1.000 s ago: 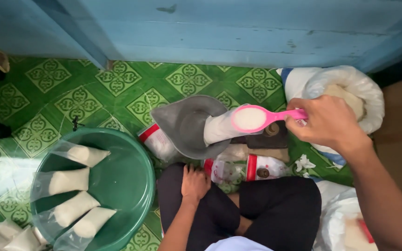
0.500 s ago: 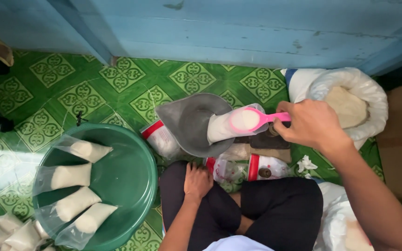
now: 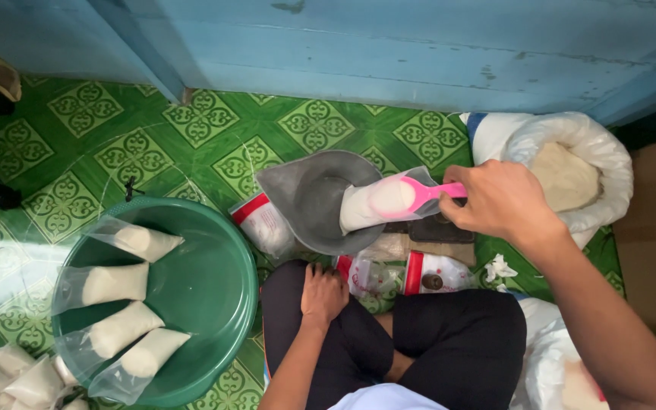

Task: Scooping white powder from a large sack into a funnel to fill smaller plastic bags for packaging.

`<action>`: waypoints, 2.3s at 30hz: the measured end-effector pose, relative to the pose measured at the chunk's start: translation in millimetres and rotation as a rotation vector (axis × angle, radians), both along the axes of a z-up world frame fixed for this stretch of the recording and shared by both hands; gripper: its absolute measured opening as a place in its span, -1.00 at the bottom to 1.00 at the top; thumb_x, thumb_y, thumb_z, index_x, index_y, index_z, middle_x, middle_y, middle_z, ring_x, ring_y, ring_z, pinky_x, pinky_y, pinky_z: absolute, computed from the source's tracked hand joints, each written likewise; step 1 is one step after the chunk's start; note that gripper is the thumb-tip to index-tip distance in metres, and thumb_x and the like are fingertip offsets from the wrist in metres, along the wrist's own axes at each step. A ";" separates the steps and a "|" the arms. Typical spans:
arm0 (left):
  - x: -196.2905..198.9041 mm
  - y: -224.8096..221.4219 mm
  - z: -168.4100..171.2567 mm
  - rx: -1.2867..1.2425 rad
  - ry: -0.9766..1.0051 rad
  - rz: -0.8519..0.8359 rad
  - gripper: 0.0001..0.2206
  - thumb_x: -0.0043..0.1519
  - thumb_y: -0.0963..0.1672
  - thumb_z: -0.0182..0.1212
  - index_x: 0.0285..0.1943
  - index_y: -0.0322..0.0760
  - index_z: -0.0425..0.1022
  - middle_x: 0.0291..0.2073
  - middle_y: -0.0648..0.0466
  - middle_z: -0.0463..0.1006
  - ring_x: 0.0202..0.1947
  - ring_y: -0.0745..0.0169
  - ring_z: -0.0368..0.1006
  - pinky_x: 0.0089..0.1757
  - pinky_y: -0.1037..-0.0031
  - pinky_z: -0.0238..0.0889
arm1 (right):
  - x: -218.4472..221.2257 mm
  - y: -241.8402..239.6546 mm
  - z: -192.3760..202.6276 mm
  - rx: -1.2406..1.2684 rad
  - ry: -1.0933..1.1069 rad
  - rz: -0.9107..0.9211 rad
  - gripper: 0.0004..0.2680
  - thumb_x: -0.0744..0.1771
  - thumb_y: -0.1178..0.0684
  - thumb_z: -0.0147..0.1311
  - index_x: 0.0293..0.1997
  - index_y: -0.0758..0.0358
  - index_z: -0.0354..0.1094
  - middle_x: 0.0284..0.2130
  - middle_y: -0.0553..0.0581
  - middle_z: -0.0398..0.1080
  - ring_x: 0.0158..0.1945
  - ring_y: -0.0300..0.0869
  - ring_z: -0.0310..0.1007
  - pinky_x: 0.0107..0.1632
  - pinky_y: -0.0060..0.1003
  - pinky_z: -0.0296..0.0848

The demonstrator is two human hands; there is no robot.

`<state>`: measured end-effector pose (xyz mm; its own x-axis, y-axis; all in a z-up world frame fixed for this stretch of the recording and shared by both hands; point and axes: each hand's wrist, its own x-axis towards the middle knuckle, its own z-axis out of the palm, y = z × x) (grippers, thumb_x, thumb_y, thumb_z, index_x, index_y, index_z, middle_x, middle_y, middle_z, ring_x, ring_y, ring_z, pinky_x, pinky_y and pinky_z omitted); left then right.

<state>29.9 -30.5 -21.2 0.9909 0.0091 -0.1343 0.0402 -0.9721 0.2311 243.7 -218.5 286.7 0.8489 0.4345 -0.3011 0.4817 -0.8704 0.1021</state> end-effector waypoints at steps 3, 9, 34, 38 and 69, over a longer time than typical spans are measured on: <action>-1.2 -0.9 -6.4 0.014 -0.044 0.009 -0.70 0.13 -0.04 -0.05 -0.33 -0.28 0.59 -0.39 -0.12 0.61 -0.17 -0.12 0.46 0.09 0.03 -0.01 | 0.0 -0.7 -0.1 -0.002 -0.023 0.020 -0.73 0.25 -0.30 -0.15 -0.16 -0.19 0.46 -0.49 0.33 0.50 -0.27 0.25 0.55 -0.11 0.07 0.50; -0.4 -1.1 -2.6 0.016 -0.019 0.010 -0.68 0.15 -0.04 -0.09 -0.32 -0.27 0.59 -0.37 -0.11 0.62 -0.16 -0.10 0.47 0.09 0.04 -0.01 | 1.0 0.6 -0.3 -0.031 -0.041 0.044 -0.72 0.25 -0.32 -0.15 -0.18 -0.19 0.46 -0.49 0.32 0.50 -0.27 0.24 0.56 -0.11 0.05 0.51; -1.4 -0.9 -5.6 0.033 -0.053 0.004 -0.71 0.13 -0.05 -0.08 -0.37 -0.24 0.57 -0.40 -0.07 0.61 -0.17 -0.09 0.45 0.07 0.03 0.01 | 0.4 -2.7 9.2 -0.086 -0.108 0.075 -0.72 0.23 -0.34 -0.17 -0.19 -0.26 0.46 -0.52 0.28 0.49 -0.29 0.19 0.57 -0.15 0.02 0.51; -0.5 -1.9 -3.6 0.050 -0.044 0.008 -0.69 0.13 -0.04 -0.08 -0.35 -0.25 0.58 -0.39 -0.06 0.61 -0.18 -0.07 0.45 0.07 0.03 0.02 | -2.3 -3.0 16.8 -0.097 -0.126 0.078 -0.73 0.24 -0.32 -0.16 -0.18 -0.26 0.47 -0.53 0.26 0.50 -0.31 0.17 0.57 -0.15 -0.01 0.51; 0.4 0.8 -0.7 0.074 -0.014 -0.024 -0.69 0.22 -0.02 0.00 -0.37 -0.25 0.60 -0.41 -0.01 0.58 -0.14 -0.09 0.39 0.08 0.07 0.10 | -39.6 13.0 22.3 -0.111 -0.392 0.324 -0.78 0.36 -0.11 -0.11 -0.50 -0.02 0.28 -0.66 -0.07 0.38 -0.56 -0.08 0.47 -0.58 -0.20 0.27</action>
<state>30.4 -29.7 -21.9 0.9928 -0.0057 -0.1200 0.0135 -0.9873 0.1585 204.1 -205.5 309.0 0.7343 0.6772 -0.0469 0.6317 -0.6564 0.4125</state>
